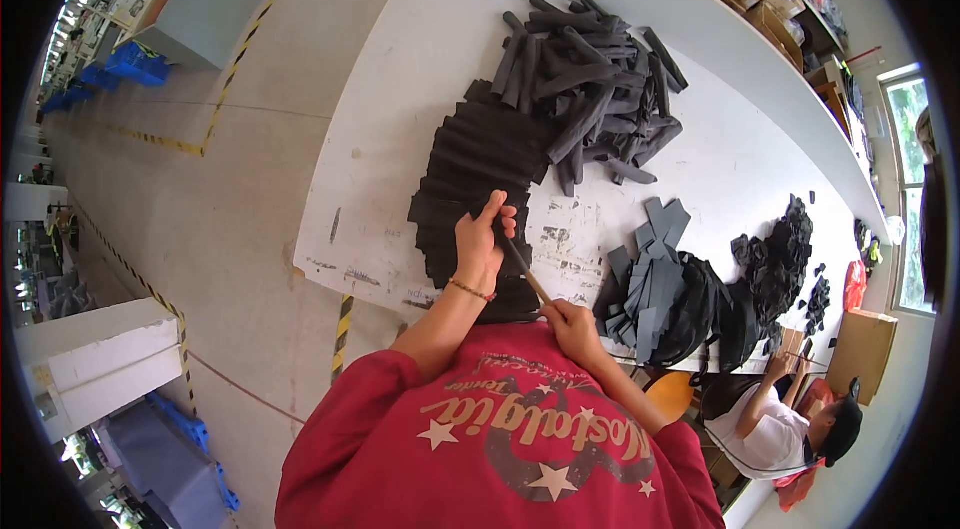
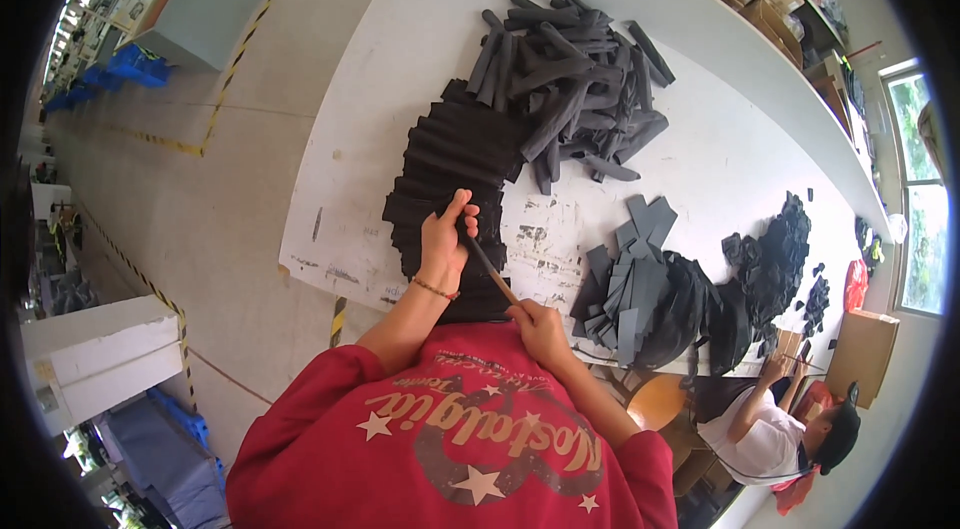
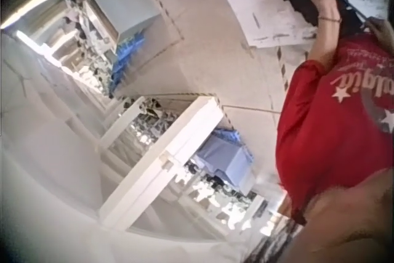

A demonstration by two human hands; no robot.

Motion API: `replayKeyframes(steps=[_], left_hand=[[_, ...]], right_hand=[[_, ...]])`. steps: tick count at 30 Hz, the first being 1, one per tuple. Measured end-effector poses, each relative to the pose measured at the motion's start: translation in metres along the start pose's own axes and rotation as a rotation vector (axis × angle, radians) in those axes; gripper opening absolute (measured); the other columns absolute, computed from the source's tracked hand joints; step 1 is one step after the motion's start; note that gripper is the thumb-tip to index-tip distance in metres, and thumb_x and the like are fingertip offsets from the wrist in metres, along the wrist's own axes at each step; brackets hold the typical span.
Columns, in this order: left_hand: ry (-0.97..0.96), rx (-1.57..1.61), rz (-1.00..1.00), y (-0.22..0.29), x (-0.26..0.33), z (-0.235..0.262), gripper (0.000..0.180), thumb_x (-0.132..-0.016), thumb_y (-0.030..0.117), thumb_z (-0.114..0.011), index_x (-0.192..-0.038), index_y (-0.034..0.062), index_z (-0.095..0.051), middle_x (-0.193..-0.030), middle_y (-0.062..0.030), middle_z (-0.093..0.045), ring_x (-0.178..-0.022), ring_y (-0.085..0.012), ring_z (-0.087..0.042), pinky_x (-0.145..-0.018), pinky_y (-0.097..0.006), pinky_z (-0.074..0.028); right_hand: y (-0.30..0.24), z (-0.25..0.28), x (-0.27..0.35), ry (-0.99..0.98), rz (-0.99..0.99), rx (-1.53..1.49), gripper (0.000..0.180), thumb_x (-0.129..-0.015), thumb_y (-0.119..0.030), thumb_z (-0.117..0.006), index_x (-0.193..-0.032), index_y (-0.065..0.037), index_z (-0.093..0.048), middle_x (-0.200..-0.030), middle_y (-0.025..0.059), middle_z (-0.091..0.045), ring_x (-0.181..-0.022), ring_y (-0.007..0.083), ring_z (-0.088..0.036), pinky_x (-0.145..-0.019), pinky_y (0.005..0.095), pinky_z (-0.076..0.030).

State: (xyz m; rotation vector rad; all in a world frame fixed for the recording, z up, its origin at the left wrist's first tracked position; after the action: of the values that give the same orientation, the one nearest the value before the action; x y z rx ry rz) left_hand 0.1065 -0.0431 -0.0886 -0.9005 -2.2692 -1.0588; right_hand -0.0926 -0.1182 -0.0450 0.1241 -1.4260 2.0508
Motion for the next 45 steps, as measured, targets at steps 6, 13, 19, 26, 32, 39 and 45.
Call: replayKeyframes(steps=[6, 13, 19, 26, 32, 39, 45], left_hand=[[-0.047, -0.069, 0.115, -0.005, -0.001, -0.011, 0.032, -0.086, 0.03, -0.069, -0.1, 0.0013, -0.063, -0.06, -0.0037, -0.055, -0.04, -0.008, -0.039, -0.037, -0.022, -0.027], [-0.182, 0.101, 0.137, -0.008, 0.022, -0.034, 0.06, -0.092, 0.057, -0.046, -0.117, 0.0029, -0.049, -0.093, -0.0125, -0.062, -0.074, -0.0258, -0.063, -0.065, -0.04, -0.054], [0.035, -0.004, -0.232, 0.047, -0.029, -0.007, 0.034, -0.096, 0.034, -0.048, -0.07, 0.0115, -0.046, -0.046, 0.0013, -0.035, -0.032, -0.0096, -0.029, -0.031, -0.026, -0.021], [0.141, 0.295, -0.113, 0.058, -0.068, 0.016, 0.032, -0.096, 0.032, -0.048, -0.069, 0.0139, -0.046, -0.051, 0.0051, -0.031, -0.04, -0.0076, -0.027, -0.039, -0.024, -0.022], [0.204, 0.198, 0.012, -0.004, -0.031, -0.017, 0.031, -0.095, 0.031, -0.05, -0.071, 0.0125, -0.047, -0.055, 0.0029, -0.043, -0.044, -0.0089, -0.036, -0.042, -0.024, -0.031], [-0.493, -0.654, -0.303, 0.017, 0.008, -0.076, 0.029, -0.092, 0.029, -0.06, -0.093, 0.0, -0.061, -0.071, -0.0026, -0.061, -0.064, -0.0107, -0.057, -0.061, -0.024, -0.047], [-0.777, -0.697, 0.008, -0.034, 0.064, -0.084, 0.04, -0.099, 0.028, -0.037, -0.073, 0.0017, -0.052, -0.06, -0.0057, -0.056, -0.054, -0.0124, -0.053, -0.057, -0.026, -0.044]], right_hand=[[-0.003, 0.026, 0.024, -0.071, -0.075, 0.025, 0.019, -0.089, -0.015, -0.06, -0.085, 0.003, -0.064, -0.054, 0.0121, -0.051, -0.048, 0.014, -0.047, -0.049, 0.032, -0.04], [-0.022, 0.023, 0.007, 0.001, -0.047, -0.088, 0.02, -0.09, -0.017, -0.059, -0.086, 0.002, -0.065, -0.054, 0.012, -0.052, -0.049, 0.0127, -0.045, -0.049, 0.0314, -0.039], [-0.013, 0.013, 0.024, -0.085, -0.059, 0.021, 0.021, -0.091, -0.02, -0.059, -0.088, 0.0, -0.066, -0.056, 0.0096, -0.055, -0.051, 0.0129, -0.047, -0.05, 0.0312, -0.04], [-0.049, 0.069, 0.029, 0.004, 0.007, 0.168, 0.018, -0.088, -0.014, -0.063, -0.081, 0.003, -0.064, -0.057, 0.0075, -0.053, -0.053, 0.0078, -0.045, -0.049, 0.0271, -0.038], [-0.086, 0.037, -0.065, 0.394, 0.225, -0.392, 0.032, -0.085, -0.013, -0.071, -0.111, -0.001, -0.059, -0.064, -0.0059, -0.047, -0.056, 0.0028, -0.039, -0.05, 0.0198, -0.032], [-0.09, 0.065, -0.101, 0.38, 0.23, -0.528, 0.014, -0.09, -0.017, -0.065, -0.087, -0.003, -0.065, -0.059, -0.0096, -0.042, -0.048, -0.0002, -0.031, -0.043, 0.0196, -0.021], [-0.104, 0.106, -0.109, 0.68, 0.373, -0.425, 0.016, -0.093, -0.019, -0.06, -0.087, -0.004, -0.059, -0.062, -0.0073, -0.044, -0.052, 0.0019, -0.037, -0.047, 0.0196, -0.028]])
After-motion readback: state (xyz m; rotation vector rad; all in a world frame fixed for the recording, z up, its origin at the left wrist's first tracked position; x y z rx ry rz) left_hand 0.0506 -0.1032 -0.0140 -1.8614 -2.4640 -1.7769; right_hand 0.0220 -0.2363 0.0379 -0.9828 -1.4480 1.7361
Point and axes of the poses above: each hand's wrist, its own x-axis away from the middle knuckle, its own z-axis out of the back of the hand, y = z × x, the point moved 7 cm from there along -x, towards the middle knuckle
